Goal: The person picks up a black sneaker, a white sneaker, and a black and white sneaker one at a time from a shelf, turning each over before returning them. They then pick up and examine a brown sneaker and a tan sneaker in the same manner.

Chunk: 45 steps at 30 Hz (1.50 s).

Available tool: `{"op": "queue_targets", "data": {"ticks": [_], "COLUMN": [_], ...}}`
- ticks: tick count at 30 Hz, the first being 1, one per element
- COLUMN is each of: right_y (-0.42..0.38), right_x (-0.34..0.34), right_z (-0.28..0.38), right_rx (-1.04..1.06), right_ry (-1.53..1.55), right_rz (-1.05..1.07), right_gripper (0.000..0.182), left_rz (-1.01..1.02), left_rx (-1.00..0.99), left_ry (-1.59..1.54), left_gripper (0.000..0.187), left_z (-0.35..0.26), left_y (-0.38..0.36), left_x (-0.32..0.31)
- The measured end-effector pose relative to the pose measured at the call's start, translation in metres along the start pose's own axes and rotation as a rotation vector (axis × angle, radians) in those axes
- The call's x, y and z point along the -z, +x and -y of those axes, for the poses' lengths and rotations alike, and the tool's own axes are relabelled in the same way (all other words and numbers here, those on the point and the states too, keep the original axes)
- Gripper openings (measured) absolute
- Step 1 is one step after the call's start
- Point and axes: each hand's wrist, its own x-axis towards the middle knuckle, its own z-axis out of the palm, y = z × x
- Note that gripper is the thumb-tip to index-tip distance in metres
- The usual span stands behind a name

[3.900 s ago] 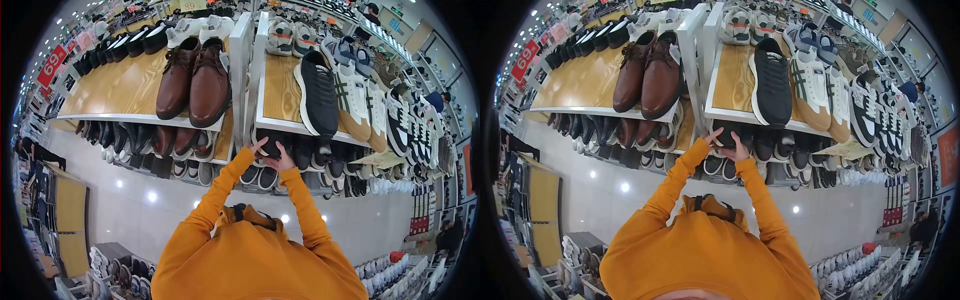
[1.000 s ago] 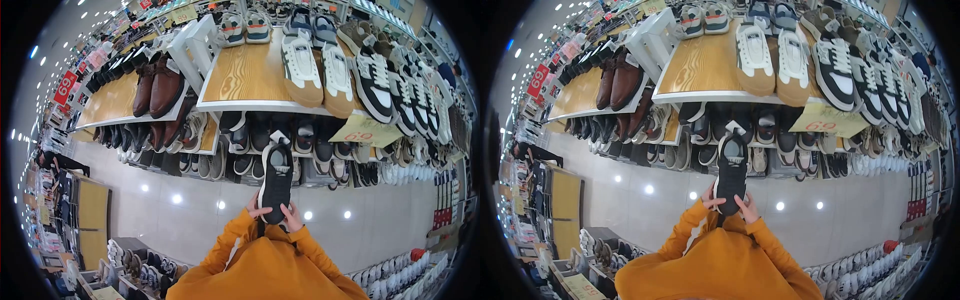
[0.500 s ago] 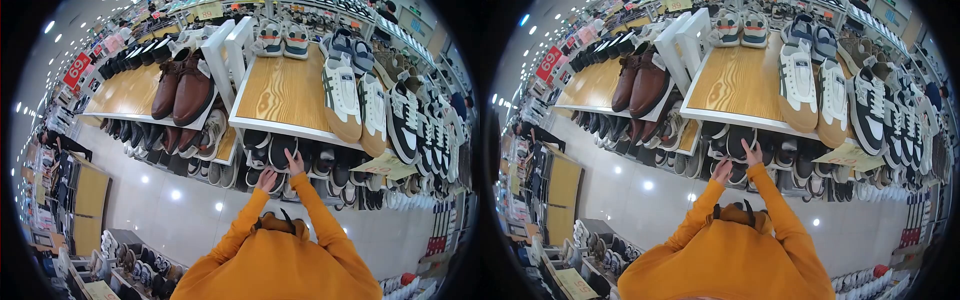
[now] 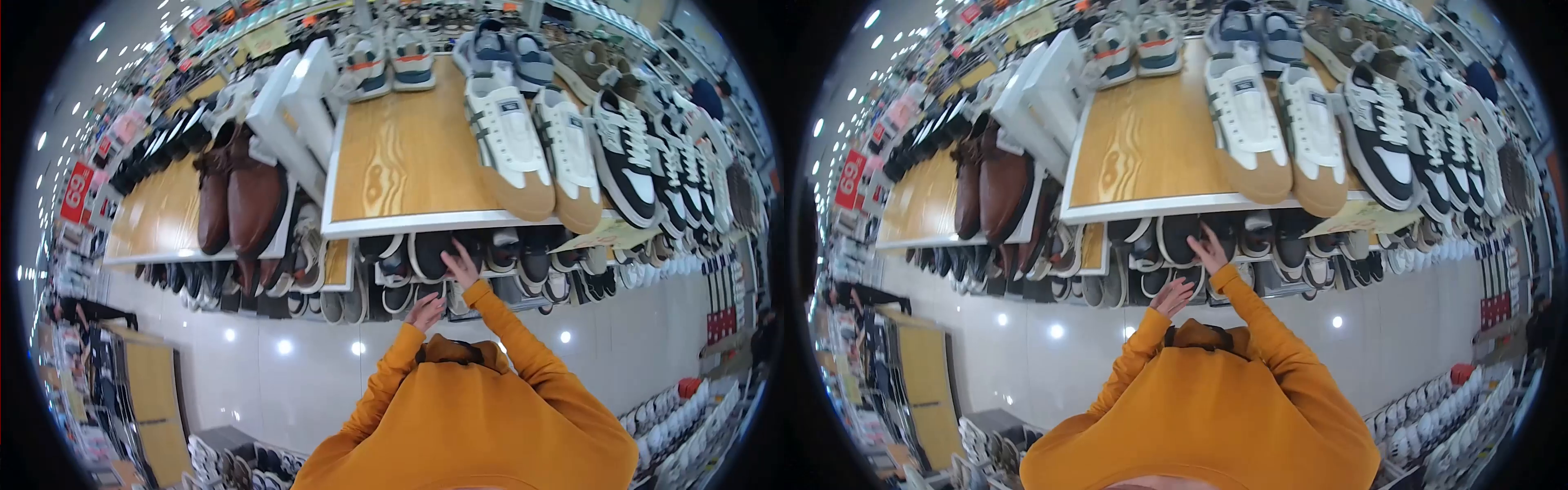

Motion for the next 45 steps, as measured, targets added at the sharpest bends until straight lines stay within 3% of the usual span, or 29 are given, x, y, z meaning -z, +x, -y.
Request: {"op": "queue_targets", "data": {"ticks": [6,9,12,17,20,21,25,27,28,31,34,35,39,45], "right_y": [-0.029,-0.021,-0.011,-0.012,-0.027,-0.036,-0.103,-0.133,-0.142,-0.145,-0.139,-0.131,-0.137,-0.134], "right_x": [0.016,0.031,0.011,0.0,0.001,0.005,-0.002,-0.008,-0.009,-0.002,0.008,0.012,0.014,0.022], "right_z": [-0.003,-0.029,-0.012,-0.006,-0.009,-0.01,0.097,0.154,0.177,0.223,0.247,0.248,0.266,0.268], "right_rx": [-0.019,0.009,0.093,0.175,0.25,0.273,0.564,0.919,1.091,1.245,1.179,1.278,1.12,1.349], "right_ry": [0.155,0.327,0.056,-0.047,-0.102,-0.162,-0.306,-0.529,-0.644,-0.95,-1.211,-1.196,-1.32,-1.35], "right_rz": [0.039,0.071,-0.12,-0.026,-0.114,-0.181,-0.331,-0.449,-0.516,-0.586,-0.522,-0.55,-0.447,-0.234], "right_gripper": [0.07,0.072,0.073,0.071,0.071,0.059,0.038,0.038,0.039,0.042,0.043,0.044,0.046,0.041], "left_rz": [0.176,0.119,0.078,-0.034,-0.042,-0.008,0.056,0.101,0.151,0.297,0.328,0.363,0.397,0.144], "left_rx": [0.033,-0.008,-0.127,-0.155,-0.263,-0.298,-0.563,-0.693,-0.673,-0.566,-0.495,-0.456,-0.43,-0.444], "left_ry": [-0.088,0.012,0.034,0.064,0.165,0.179,0.31,0.371,0.32,0.148,0.07,0.051,-0.035,-0.158], "left_gripper": [0.043,0.037,0.035,0.037,0.037,0.036,0.034,0.034,0.036,0.045,0.047,0.048,0.05,0.052], "left_z": [0.005,0.005,0.008,-0.004,0.002,-0.006,-0.072,-0.092,-0.1,-0.115,-0.121,-0.123,-0.131,-0.118], "left_y": [0.049,0.056,0.06,0.04,0.031,0.025,-0.014,-0.019,-0.02,-0.016,-0.005,-0.003,-0.002,-0.012], "left_x": [-0.007,-0.026,-0.023,-0.019,-0.013,-0.021,-0.089,-0.11,-0.122,-0.148,-0.161,-0.163,-0.177,-0.19]}}
